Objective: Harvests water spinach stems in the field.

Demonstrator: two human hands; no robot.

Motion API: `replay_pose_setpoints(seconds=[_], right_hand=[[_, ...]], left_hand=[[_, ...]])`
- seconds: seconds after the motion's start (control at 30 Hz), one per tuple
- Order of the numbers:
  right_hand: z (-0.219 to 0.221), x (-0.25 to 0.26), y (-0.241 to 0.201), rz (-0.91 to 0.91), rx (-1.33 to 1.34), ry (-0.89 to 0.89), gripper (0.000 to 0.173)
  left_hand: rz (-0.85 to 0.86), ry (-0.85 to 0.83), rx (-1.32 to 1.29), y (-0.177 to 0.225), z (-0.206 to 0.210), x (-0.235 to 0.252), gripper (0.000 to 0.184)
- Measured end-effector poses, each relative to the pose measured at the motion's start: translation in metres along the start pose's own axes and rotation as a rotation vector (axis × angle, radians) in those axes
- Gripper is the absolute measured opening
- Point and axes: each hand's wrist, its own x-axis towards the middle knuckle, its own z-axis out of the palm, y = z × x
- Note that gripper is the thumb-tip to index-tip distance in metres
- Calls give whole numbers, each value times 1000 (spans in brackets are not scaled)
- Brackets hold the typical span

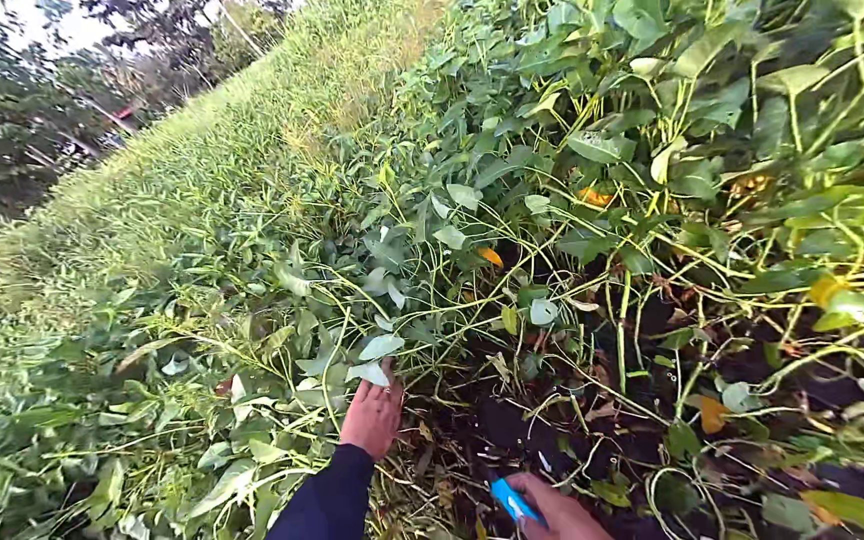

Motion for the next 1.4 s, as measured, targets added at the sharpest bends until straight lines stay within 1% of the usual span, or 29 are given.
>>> replay_pose_setpoints(seconds=[0.07, 0.1, 0.17, 0.23, 0.27, 0.3, 0.33, 0.37, 0.4, 0.43, 0.47, 0.5, 0.53, 0.57, 0.63, 0.73, 0.8, 0.87, 0.93, 1.07, 1.1, 1.17, 1.23, 1.27, 1.33, 1.37, 1.4], right_hand=[[-32, 10, -17, -46, 63, 173, 48], [-45, 17, -26, -80, 91, 279, 48], [-65, 24, -38, -137, 147, 461, 49], [-72, 21, -40, -158, 219, 564, 48], [-73, 17, -36, -154, 242, 602, 49], [-72, 12, -30, -149, 250, 634, 49], [-70, 7, -22, -144, 243, 656, 49], [-69, 2, -15, -143, 223, 669, 50], [-67, -3, -8, -150, 196, 679, 50], [-68, -7, -4, -158, 158, 685, 51], [-69, -12, -2, -159, 113, 695, 51], [-73, -15, -3, -162, 68, 706, 51], [-77, -17, -5, -170, 22, 720, 51], [-80, -16, -8, -181, -21, 735, 50], [-85, -8, -16, -196, -103, 773, 49], [-83, 6, -33, -239, -185, 829, 47], [-78, 11, -40, -314, -189, 864, 46], [-75, 14, -46, -349, -205, 870, 45], [-72, 18, -51, -323, -254, 808, 45], [-67, 32, -71, -183, -411, 669, 49], [-65, 32, -75, -184, -409, 652, 49], [-69, 24, -81, -305, -309, 632, 46], [-75, 12, -72, -468, -130, 598, 43], [-77, 6, -64, -518, -45, 581, 46], [-78, -4, -44, -539, 109, 565, 48], [-79, -6, -33, -524, 159, 558, 45], [-79, -6, -23, -493, 184, 545, 38]], left_hand=[[16, 15, -135, 3, -12, -1, 42], [69, 87, -210, 6, -17, -2, 38], [238, 319, -312, 24, -27, -2, 28], [409, 523, -384, 53, -42, 5, 22], [482, 594, -408, 69, -51, 14, 21], [517, 595, -423, 85, -61, 23, 25], [500, 521, -434, 101, -71, 33, 32], [442, 378, -429, 114, -79, 42, 45], [356, 177, -413, 124, -89, 52, 63], [273, 8, -395, 131, -96, 62, 75], [208, -97, -394, 134, -100, 69, 78], [164, -151, -424, 132, -101, 72, 73], [142, -167, -482, 125, -104, 71, 63], [137, -151, -563, 116, -107, 67, 55], [172, -84, -730, 96, -114, 51, 45], [233, 66, -881, 69, -118, 22, 43], [211, 192, -986, 53, -111, 8, 43], [170, 267, -1043, 40, -108, -3, 42], [164, 275, -1064, 33, -107, -14, 41], [160, 300, -1109, 32, -103, -29, 40], [144, 321, -1143, 30, -100, -31, 39], [95, 412, -1291, 20, -98, -31, 39], [-19, 540, -1496, 5, -96, -37, 37], [-144, 642, -1606, -4, -93, -42, 32], [-478, 890, -1820, -27, -80, -52, 22], [-667, 998, -1923, -41, -68, -58, 19], [-857, 1062, -2016, -55, -54, -67, 17]])
